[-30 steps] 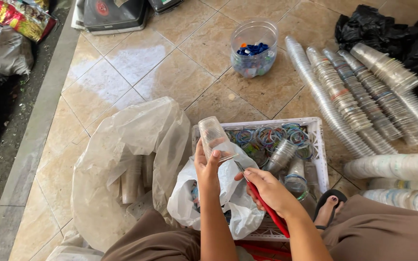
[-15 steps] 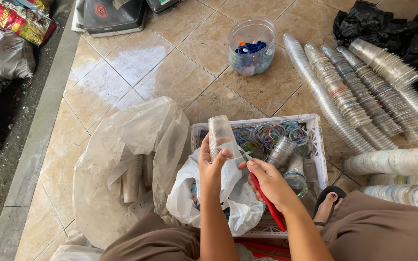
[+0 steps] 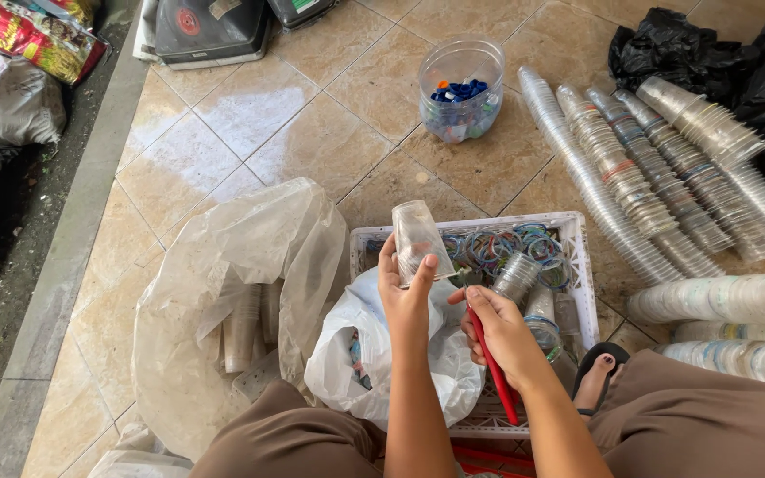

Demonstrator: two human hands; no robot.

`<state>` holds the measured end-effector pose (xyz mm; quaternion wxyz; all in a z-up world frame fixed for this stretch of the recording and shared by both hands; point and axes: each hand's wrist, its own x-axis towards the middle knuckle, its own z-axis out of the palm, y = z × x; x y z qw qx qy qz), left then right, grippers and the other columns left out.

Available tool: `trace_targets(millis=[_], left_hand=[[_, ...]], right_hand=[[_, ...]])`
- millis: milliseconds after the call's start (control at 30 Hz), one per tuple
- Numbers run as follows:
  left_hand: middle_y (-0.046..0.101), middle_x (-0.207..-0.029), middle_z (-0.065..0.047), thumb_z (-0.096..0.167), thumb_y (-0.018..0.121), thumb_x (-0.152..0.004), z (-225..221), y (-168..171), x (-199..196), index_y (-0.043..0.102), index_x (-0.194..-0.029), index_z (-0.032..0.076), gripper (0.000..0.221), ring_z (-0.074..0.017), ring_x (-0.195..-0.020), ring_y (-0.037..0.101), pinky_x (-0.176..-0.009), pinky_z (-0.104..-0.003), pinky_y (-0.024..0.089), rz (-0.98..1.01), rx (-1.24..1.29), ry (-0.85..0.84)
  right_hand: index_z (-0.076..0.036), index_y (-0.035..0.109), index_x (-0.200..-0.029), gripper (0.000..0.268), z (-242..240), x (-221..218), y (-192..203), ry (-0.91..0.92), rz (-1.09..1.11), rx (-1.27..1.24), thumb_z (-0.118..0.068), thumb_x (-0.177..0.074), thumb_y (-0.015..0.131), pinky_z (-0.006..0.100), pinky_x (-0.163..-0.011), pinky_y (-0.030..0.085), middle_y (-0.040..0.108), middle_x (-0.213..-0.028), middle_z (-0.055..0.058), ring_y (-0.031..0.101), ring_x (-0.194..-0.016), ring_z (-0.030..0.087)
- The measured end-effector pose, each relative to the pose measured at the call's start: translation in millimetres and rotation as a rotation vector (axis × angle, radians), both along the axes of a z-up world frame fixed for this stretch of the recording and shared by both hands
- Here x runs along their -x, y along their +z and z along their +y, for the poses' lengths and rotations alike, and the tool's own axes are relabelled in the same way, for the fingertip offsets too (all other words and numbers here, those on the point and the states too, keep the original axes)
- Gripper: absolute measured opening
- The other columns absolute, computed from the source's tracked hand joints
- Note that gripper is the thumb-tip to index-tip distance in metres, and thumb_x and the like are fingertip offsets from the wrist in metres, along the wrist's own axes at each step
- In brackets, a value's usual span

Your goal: The person sits on the floor and uses a red utility knife to cut the rims off clear plastic cups. They pick up cups from a white crate, cut the top edge, and place the trimmed pieces into a plastic bag. Stacks of cups and other plastic items are visible nearby.

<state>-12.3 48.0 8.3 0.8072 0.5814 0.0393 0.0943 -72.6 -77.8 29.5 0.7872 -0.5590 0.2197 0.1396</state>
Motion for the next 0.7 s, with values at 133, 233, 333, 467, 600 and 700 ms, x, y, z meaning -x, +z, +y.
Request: trace_targets(millis=[133,233,333,467,600,700], left_hand=[[0.071,-0.109,-0.015,0.031,0.086,-0.081,-27,-8,-7,0.052,-0.144,0.001,0.077,-0.0148,-0.088,0.068,-0.067,-0.030,0.063,0.078,0.100,-0.107],[0.071,-0.108,-0.015,0.027,0.088,-0.080,-50,-1,-5,0.050,-0.146,0.000,0.081,-0.0152,-0.087,0.070,-0.066,-0.031,0.063,0.110,0.131,-0.164],[0.066,-0.118,-0.021,0.018,0.074,-0.084,-62,24,2,0.043,-0.147,-0.002,0.073,-0.0225,-0.094,0.066,-0.076,-0.029,0.055,0.163,0.240,-0.116],[0.066,-0.118,-0.021,0.017,0.070,-0.086,-67,13,-3,0.045,-0.146,-0.002,0.067,-0.0221,-0.089,0.066,-0.074,-0.028,0.055,0.193,0.312,-0.136],[0.067,-0.115,-0.020,0.018,0.073,-0.084,-64,8,-5,0.045,-0.148,0.000,0.072,-0.0208,-0.085,0.066,-0.071,-0.028,0.057,0.227,0.242,-0.230],[0.067,-0.117,-0.020,0.020,0.073,-0.084,-61,11,-4,0.047,-0.146,-0.001,0.071,-0.0219,-0.087,0.067,-0.069,-0.028,0.057,0.189,0.202,-0.106]], right_hand=[[-0.001,0.068,-0.111,0.036,-15,6,3,-0.125,-0.074,0.004,-0.029,-0.107,0.047,0.029,-0.027,0.038,0.040,-0.054,0.008,0.043,-0.036,0.017],[0.000,0.069,-0.110,0.035,-35,7,-5,-0.183,-0.128,0.054,-0.028,-0.108,0.048,0.029,-0.027,0.039,0.041,-0.054,0.009,0.044,-0.035,0.018],[-0.005,0.067,-0.110,0.029,-48,12,-2,-0.134,-0.111,-0.026,-0.028,-0.106,0.051,0.027,-0.035,0.028,0.047,-0.057,0.005,0.036,-0.040,0.012],[-0.004,0.067,-0.110,0.029,-55,13,-1,-0.127,-0.114,-0.036,-0.028,-0.106,0.051,0.027,-0.036,0.028,0.047,-0.057,0.005,0.035,-0.041,0.012],[-0.002,0.068,-0.108,0.033,-55,11,-5,-0.151,-0.105,-0.032,-0.032,-0.105,0.051,0.027,-0.035,0.029,0.047,-0.056,0.006,0.036,-0.040,0.012],[-0.002,0.067,-0.106,0.033,-49,8,-6,-0.107,-0.081,-0.038,-0.031,-0.105,0.052,0.027,-0.034,0.028,0.047,-0.057,0.005,0.035,-0.040,0.011]])
